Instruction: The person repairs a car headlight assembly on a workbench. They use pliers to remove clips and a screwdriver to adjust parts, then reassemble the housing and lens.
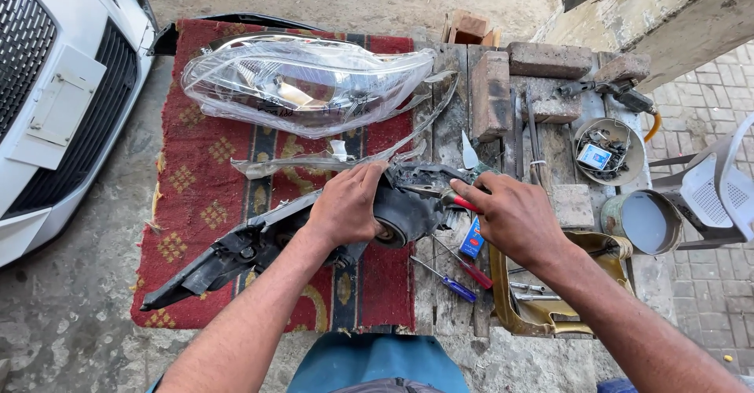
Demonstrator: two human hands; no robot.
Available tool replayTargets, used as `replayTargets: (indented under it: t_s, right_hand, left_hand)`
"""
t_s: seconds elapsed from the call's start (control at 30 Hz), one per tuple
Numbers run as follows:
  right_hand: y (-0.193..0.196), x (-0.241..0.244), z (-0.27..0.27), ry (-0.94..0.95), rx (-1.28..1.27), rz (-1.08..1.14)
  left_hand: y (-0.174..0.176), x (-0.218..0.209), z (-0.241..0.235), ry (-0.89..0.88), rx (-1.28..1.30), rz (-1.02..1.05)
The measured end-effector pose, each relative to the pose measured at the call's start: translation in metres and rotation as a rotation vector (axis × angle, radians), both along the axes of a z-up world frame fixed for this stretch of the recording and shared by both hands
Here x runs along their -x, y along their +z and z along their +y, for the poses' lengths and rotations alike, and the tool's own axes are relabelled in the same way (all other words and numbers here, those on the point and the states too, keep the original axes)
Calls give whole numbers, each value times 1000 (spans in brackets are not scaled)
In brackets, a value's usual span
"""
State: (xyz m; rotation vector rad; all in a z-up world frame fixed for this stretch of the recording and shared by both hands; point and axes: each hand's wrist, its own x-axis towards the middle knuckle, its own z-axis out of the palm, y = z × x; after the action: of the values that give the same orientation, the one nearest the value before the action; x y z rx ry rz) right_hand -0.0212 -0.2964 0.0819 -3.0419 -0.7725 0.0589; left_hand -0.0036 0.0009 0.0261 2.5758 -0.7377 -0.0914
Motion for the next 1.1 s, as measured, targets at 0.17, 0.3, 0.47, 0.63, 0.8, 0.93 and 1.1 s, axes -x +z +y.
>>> replayTargets:
  t_s: [0.17,0.3,0.47,0.63,0.8,0.93,1.1]
  right_hand:
    - [-2,-3,2,32,30,-37]
    - [2,-3,5,23,26,-43]
    - [-17,-9,-17,-297,-171,89]
    - [-71,-7,-79,-724,-339,63]
    - [-130,5,-151,-939,-307,144]
    - [-144,11,-160,-958,-386,103]
    - [-191,20,-178,-1104,-489,-66]
  left_hand:
    - [-9,-2,1,-5,6,1]
    - [-4,-2,1,-3,17,-1]
    - [5,-1,2,8,48,4]
    - [-8,-4,1,13,45,11]
    - [-18,-8,1,38,-8,95]
    - [-24,-5,-6,67,-27,49]
    - [-10,-1,-13,126,-48,108]
